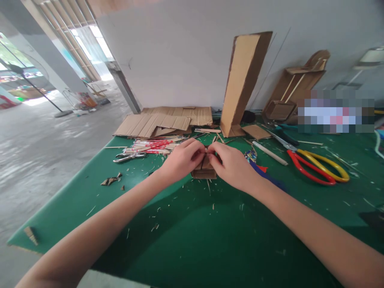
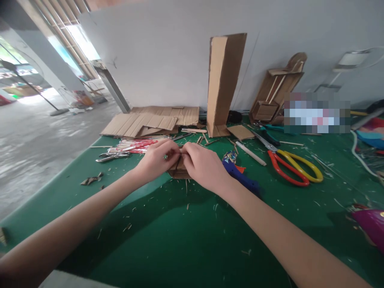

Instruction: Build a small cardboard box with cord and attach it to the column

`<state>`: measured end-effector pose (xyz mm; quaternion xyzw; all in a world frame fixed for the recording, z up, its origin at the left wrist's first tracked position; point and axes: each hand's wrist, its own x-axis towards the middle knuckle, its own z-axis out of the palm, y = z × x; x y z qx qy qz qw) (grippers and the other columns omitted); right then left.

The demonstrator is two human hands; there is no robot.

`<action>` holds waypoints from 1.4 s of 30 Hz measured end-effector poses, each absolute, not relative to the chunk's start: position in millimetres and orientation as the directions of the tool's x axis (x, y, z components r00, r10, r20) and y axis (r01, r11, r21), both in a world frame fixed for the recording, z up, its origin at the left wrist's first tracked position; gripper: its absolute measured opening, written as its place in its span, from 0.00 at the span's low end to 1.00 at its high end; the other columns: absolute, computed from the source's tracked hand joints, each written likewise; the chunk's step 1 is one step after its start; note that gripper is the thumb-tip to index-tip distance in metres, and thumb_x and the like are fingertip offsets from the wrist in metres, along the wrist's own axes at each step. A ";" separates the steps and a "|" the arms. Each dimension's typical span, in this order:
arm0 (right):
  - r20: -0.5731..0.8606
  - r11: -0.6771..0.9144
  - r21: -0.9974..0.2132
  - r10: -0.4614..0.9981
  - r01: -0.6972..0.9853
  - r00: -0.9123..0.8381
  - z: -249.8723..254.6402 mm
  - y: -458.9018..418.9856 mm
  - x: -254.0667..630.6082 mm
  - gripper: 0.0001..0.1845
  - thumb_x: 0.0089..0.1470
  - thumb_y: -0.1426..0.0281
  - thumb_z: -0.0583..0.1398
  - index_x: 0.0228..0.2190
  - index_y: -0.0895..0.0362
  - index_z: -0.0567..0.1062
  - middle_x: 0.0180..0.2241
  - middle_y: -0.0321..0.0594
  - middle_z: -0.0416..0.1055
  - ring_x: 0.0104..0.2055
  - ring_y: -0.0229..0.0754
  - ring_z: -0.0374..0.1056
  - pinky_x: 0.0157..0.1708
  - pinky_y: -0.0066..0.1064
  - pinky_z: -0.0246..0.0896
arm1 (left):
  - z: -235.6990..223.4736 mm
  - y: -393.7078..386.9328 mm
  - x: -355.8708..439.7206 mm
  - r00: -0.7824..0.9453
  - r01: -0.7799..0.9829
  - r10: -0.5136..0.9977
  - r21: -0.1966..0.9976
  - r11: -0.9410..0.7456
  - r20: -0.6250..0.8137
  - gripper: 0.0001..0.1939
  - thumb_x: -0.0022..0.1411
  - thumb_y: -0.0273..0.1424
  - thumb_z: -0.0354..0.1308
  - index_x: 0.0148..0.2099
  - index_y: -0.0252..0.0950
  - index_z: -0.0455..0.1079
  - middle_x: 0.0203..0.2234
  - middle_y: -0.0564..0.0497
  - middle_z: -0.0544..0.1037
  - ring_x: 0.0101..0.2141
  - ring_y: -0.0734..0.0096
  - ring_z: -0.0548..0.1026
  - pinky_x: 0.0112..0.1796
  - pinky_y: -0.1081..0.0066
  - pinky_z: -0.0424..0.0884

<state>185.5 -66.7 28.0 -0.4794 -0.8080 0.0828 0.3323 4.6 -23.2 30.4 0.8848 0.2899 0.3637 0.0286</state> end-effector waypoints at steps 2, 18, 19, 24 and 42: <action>0.455 0.520 -0.512 0.839 0.684 -0.298 28.5 -66.1 184.1 0.04 0.59 0.72 0.52 0.32 0.56 0.65 0.31 0.36 0.69 0.30 0.36 0.61 0.29 0.30 0.52 | 25.2 -22.1 1.7 0.561 0.462 0.495 0.245 -0.852 0.664 0.05 0.61 0.21 0.53 0.35 0.35 0.66 0.30 0.52 0.72 0.30 0.76 0.69 0.32 0.74 0.67; 0.257 0.341 -0.821 0.937 0.458 -0.237 34.0 -51.5 186.1 0.06 0.54 0.66 0.58 0.30 0.57 0.71 0.27 0.37 0.70 0.28 0.36 0.63 0.27 0.31 0.58 | 22.7 -5.8 -5.1 0.636 0.310 0.255 0.061 -0.949 0.728 0.10 0.67 0.28 0.52 0.42 0.36 0.75 0.36 0.47 0.79 0.36 0.73 0.76 0.37 0.70 0.75; 0.270 0.342 -0.824 0.938 0.451 -0.218 31.8 -51.0 185.0 0.07 0.54 0.66 0.58 0.30 0.57 0.71 0.28 0.37 0.71 0.28 0.36 0.64 0.28 0.31 0.59 | 25.2 -5.8 -5.2 0.651 0.328 0.270 0.058 -0.943 0.710 0.10 0.67 0.28 0.52 0.41 0.36 0.75 0.36 0.47 0.79 0.36 0.73 0.76 0.37 0.70 0.75; 0.406 0.390 -0.751 0.909 0.533 -0.093 22.0 -51.5 178.5 0.06 0.53 0.67 0.59 0.32 0.57 0.73 0.29 0.39 0.74 0.28 0.37 0.65 0.29 0.31 0.60 | 44.0 -9.6 -1.7 0.717 0.458 0.410 0.063 -0.887 0.564 0.10 0.63 0.26 0.52 0.37 0.34 0.75 0.30 0.49 0.78 0.33 0.71 0.75 0.35 0.70 0.72; 0.551 0.511 -0.555 0.817 0.657 -0.171 16.8 -56.4 171.8 0.11 0.57 0.74 0.53 0.36 0.58 0.75 0.35 0.43 0.73 0.37 0.43 0.68 0.37 0.35 0.61 | 56.2 -12.1 -2.7 0.708 0.536 0.538 0.148 -0.831 0.458 0.07 0.60 0.25 0.54 0.37 0.37 0.73 0.27 0.53 0.77 0.28 0.74 0.72 0.31 0.72 0.67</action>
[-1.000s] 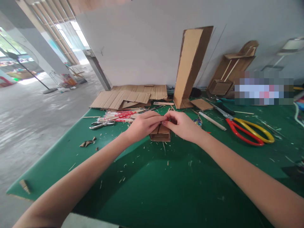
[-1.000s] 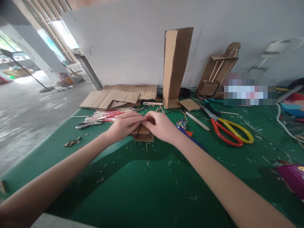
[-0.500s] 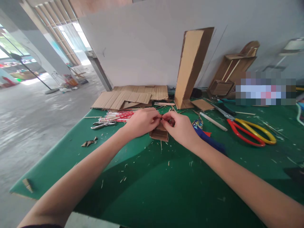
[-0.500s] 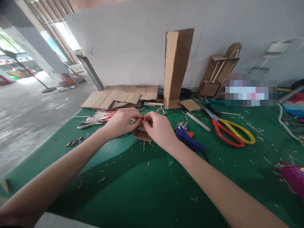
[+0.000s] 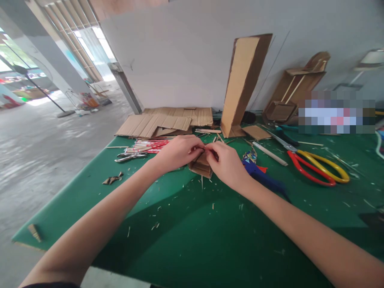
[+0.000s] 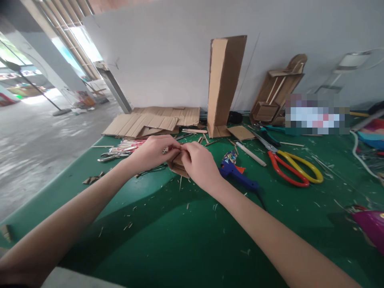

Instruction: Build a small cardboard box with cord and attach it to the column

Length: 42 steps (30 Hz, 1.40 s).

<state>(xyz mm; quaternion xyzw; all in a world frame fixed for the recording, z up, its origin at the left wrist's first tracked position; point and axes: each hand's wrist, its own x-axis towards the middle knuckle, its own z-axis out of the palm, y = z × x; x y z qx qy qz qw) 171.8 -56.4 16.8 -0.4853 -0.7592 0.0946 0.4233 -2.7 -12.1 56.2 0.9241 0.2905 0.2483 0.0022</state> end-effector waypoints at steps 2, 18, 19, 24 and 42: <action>0.532 0.523 -0.593 0.826 0.612 -0.189 16.0 -54.2 173.0 0.09 0.57 0.73 0.53 0.35 0.57 0.73 0.34 0.42 0.72 0.36 0.42 0.67 0.35 0.33 0.60 | 55.3 -8.7 -5.9 0.720 0.500 0.511 0.160 -0.851 0.470 0.06 0.61 0.26 0.54 0.37 0.37 0.72 0.27 0.53 0.76 0.27 0.75 0.72 0.31 0.73 0.67; 0.441 0.467 -0.691 0.877 0.552 -0.189 16.9 -51.5 176.1 0.08 0.60 0.69 0.53 0.32 0.56 0.71 0.32 0.39 0.72 0.34 0.40 0.65 0.34 0.32 0.57 | 46.0 -6.0 -7.6 0.745 0.397 0.447 0.208 -0.894 0.495 0.07 0.64 0.26 0.53 0.36 0.36 0.73 0.33 0.50 0.78 0.34 0.72 0.74 0.37 0.70 0.71; 0.444 0.466 -0.683 0.876 0.563 -0.187 17.2 -51.5 176.2 0.08 0.60 0.69 0.53 0.32 0.56 0.71 0.32 0.38 0.72 0.33 0.40 0.65 0.33 0.32 0.57 | 46.5 -6.4 -7.3 0.744 0.407 0.459 0.216 -0.888 0.486 0.07 0.63 0.26 0.53 0.35 0.36 0.72 0.32 0.51 0.77 0.33 0.73 0.74 0.36 0.70 0.71; 0.456 0.485 -0.465 0.849 0.741 -0.269 26.9 -55.7 177.9 0.09 0.62 0.71 0.50 0.35 0.57 0.70 0.37 0.42 0.71 0.35 0.41 0.66 0.30 0.32 0.53 | 51.5 -6.9 -8.1 0.766 0.430 0.477 0.207 -0.879 0.431 0.07 0.61 0.24 0.51 0.33 0.36 0.70 0.29 0.51 0.75 0.31 0.73 0.71 0.34 0.70 0.68; 0.450 0.423 0.183 0.767 0.888 -0.458 38.8 -51.7 201.6 0.14 0.59 0.79 0.46 0.35 0.59 0.70 0.39 0.50 0.69 0.31 0.42 0.62 0.23 0.35 0.38 | 68.0 -6.2 -16.1 0.857 0.391 0.453 0.262 -0.882 0.247 0.08 0.59 0.21 0.50 0.31 0.37 0.66 0.30 0.52 0.71 0.31 0.74 0.69 0.33 0.71 0.67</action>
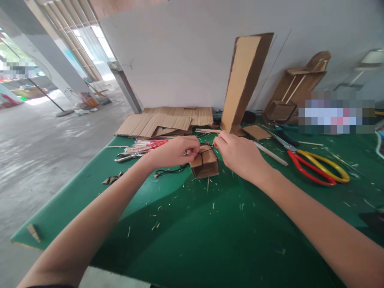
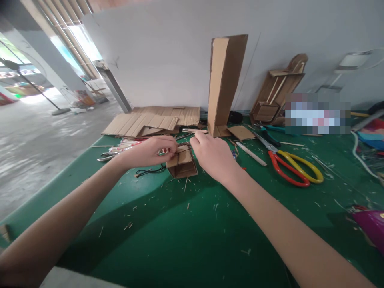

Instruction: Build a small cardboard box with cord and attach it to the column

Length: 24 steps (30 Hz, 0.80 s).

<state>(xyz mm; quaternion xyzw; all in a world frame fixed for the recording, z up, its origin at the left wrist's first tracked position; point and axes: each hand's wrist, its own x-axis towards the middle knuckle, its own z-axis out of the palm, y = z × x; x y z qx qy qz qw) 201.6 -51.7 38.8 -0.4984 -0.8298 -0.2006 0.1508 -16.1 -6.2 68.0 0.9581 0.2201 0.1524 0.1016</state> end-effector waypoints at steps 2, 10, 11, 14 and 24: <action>0.453 0.423 0.192 0.762 0.885 -0.462 38.9 -51.8 201.4 0.14 0.59 0.79 0.46 0.34 0.59 0.70 0.38 0.50 0.70 0.32 0.42 0.63 0.23 0.35 0.38 | 68.4 -5.4 -17.2 0.863 0.392 0.449 0.253 -0.885 0.232 0.08 0.60 0.22 0.49 0.31 0.37 0.65 0.30 0.52 0.70 0.31 0.74 0.69 0.33 0.71 0.66; 0.450 0.418 0.181 0.770 0.890 -0.453 41.1 -52.4 202.1 0.14 0.63 0.75 0.46 0.36 0.60 0.71 0.37 0.48 0.70 0.30 0.41 0.62 0.23 0.34 0.41 | 69.9 -6.7 -17.8 0.862 0.402 0.453 0.236 -0.885 0.227 0.08 0.59 0.22 0.49 0.30 0.37 0.65 0.29 0.52 0.71 0.30 0.74 0.69 0.33 0.72 0.66; 0.448 0.411 0.167 0.778 0.896 -0.441 41.7 -53.0 201.8 0.14 0.63 0.73 0.46 0.36 0.60 0.71 0.37 0.47 0.70 0.28 0.40 0.62 0.22 0.34 0.40 | 69.5 -7.5 -17.6 0.860 0.411 0.460 0.238 -0.880 0.219 0.07 0.59 0.22 0.50 0.30 0.37 0.65 0.30 0.52 0.71 0.30 0.74 0.70 0.33 0.72 0.66; 0.442 0.391 0.083 0.810 0.917 -0.385 42.9 -54.8 200.2 0.15 0.64 0.70 0.46 0.38 0.59 0.71 0.38 0.47 0.69 0.26 0.38 0.61 0.21 0.33 0.39 | 67.9 -10.4 -17.0 0.833 0.457 0.498 0.209 -0.865 0.240 0.03 0.60 0.27 0.53 0.33 0.37 0.67 0.34 0.50 0.72 0.35 0.70 0.71 0.38 0.69 0.68; 0.469 0.465 -0.266 0.828 0.844 -0.308 62.4 -54.1 213.3 0.17 0.63 0.68 0.47 0.50 0.56 0.67 0.50 0.46 0.68 0.40 0.44 0.70 0.34 0.35 0.61 | 65.1 -10.9 -17.2 0.854 0.459 0.520 0.441 -0.771 0.020 0.29 0.63 0.48 0.52 0.62 0.43 0.57 0.57 0.44 0.63 0.49 0.62 0.69 0.46 0.65 0.69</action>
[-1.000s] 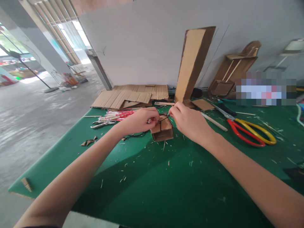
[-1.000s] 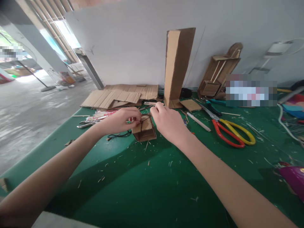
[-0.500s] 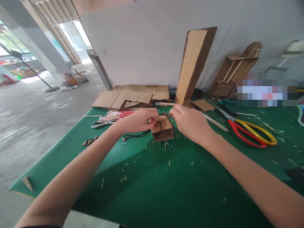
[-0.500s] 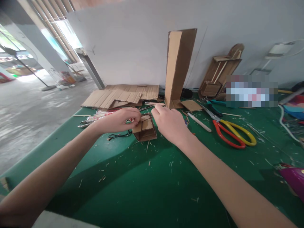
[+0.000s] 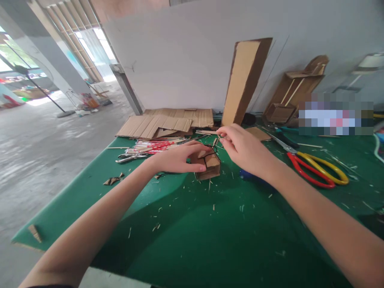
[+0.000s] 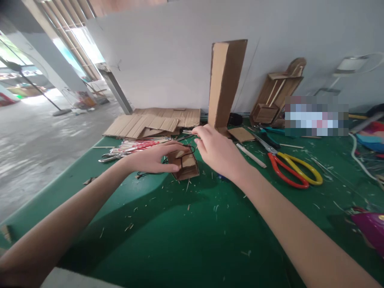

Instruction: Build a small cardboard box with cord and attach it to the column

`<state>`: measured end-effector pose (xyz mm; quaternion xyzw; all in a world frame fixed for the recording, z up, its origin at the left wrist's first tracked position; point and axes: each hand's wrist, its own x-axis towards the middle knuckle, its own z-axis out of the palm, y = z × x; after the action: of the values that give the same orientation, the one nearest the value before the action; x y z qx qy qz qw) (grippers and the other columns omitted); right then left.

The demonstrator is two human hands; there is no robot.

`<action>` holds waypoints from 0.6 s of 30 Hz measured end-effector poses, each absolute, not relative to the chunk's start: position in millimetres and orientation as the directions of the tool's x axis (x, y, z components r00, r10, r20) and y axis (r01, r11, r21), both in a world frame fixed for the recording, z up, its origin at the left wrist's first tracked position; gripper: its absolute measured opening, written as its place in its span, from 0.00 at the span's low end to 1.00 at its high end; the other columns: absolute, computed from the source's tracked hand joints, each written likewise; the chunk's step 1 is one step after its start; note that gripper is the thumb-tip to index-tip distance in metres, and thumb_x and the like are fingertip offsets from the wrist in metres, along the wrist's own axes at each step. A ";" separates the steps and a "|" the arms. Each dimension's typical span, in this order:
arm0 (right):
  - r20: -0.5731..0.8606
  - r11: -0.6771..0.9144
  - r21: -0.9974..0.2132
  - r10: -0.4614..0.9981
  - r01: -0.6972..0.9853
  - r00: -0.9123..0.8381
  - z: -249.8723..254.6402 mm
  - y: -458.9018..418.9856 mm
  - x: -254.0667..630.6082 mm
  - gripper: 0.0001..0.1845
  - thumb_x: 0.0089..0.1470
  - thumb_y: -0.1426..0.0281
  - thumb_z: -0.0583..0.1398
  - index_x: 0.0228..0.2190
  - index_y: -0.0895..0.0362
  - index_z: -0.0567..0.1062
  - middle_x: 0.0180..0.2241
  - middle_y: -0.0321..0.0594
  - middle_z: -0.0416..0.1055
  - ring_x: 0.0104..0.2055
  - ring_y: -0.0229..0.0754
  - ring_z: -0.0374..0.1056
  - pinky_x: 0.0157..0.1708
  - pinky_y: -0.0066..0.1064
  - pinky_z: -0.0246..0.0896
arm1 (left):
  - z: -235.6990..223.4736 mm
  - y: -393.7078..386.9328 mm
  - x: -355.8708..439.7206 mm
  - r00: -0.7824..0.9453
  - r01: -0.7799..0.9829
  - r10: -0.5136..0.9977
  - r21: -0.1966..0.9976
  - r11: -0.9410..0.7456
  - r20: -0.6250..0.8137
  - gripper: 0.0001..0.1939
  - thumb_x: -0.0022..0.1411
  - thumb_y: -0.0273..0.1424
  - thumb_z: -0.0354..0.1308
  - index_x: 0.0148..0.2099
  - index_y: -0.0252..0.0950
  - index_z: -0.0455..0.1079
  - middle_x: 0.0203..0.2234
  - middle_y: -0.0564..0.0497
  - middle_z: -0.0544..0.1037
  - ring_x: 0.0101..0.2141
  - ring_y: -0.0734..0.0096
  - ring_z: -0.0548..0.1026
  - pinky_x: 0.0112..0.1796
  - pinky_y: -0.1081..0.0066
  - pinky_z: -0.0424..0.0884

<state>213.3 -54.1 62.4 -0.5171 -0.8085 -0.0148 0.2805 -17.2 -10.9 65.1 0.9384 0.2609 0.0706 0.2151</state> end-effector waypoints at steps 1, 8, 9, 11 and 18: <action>0.431 0.429 -0.225 0.849 0.875 -0.306 68.1 -56.0 221.3 0.18 0.62 0.67 0.47 0.51 0.56 0.66 0.51 0.47 0.68 0.40 0.45 0.70 0.34 0.37 0.62 | 65.1 -10.9 -16.6 0.839 0.477 0.544 0.449 -0.756 0.024 0.27 0.65 0.48 0.49 0.62 0.43 0.58 0.54 0.45 0.65 0.48 0.62 0.70 0.46 0.65 0.68; -0.137 0.178 0.131 0.978 0.975 -0.160 64.8 -87.7 283.0 0.18 0.53 0.59 0.54 0.40 0.57 0.72 0.42 0.51 0.73 0.39 0.58 0.71 0.30 0.45 0.63 | 61.5 -14.6 -12.4 0.719 0.597 0.683 0.389 -0.701 0.128 0.18 0.66 0.46 0.48 0.49 0.42 0.67 0.47 0.46 0.67 0.45 0.63 0.71 0.46 0.59 0.69; -0.174 0.159 0.167 0.976 0.973 -0.130 58.0 -93.2 285.8 0.17 0.53 0.61 0.53 0.39 0.58 0.72 0.42 0.52 0.73 0.40 0.59 0.71 0.30 0.45 0.63 | 60.1 -15.4 -11.3 0.697 0.600 0.694 0.381 -0.703 0.183 0.17 0.64 0.46 0.51 0.48 0.41 0.67 0.49 0.45 0.65 0.47 0.62 0.70 0.48 0.58 0.68; -0.191 0.127 0.180 0.977 0.975 -0.092 44.7 -102.9 286.3 0.16 0.55 0.65 0.50 0.40 0.59 0.72 0.44 0.54 0.71 0.42 0.58 0.71 0.30 0.44 0.63 | 58.3 -17.2 -7.7 0.667 0.579 0.688 0.384 -0.720 0.284 0.17 0.62 0.43 0.54 0.48 0.40 0.65 0.53 0.44 0.62 0.52 0.60 0.66 0.53 0.57 0.64; -0.161 0.061 0.151 0.986 0.987 -0.036 26.5 -113.7 275.7 0.19 0.54 0.69 0.51 0.46 0.62 0.70 0.42 0.55 0.67 0.45 0.61 0.68 0.26 0.40 0.62 | 70.8 -18.8 10.5 0.818 0.422 0.536 0.416 -0.805 0.207 0.11 0.64 0.31 0.52 0.48 0.41 0.71 0.55 0.47 0.65 0.44 0.69 0.72 0.45 0.66 0.69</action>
<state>275.7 -113.7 26.5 -0.6852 -0.7198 0.0009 -0.1112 10.5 -18.8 70.8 0.9366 0.2557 0.1595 0.1785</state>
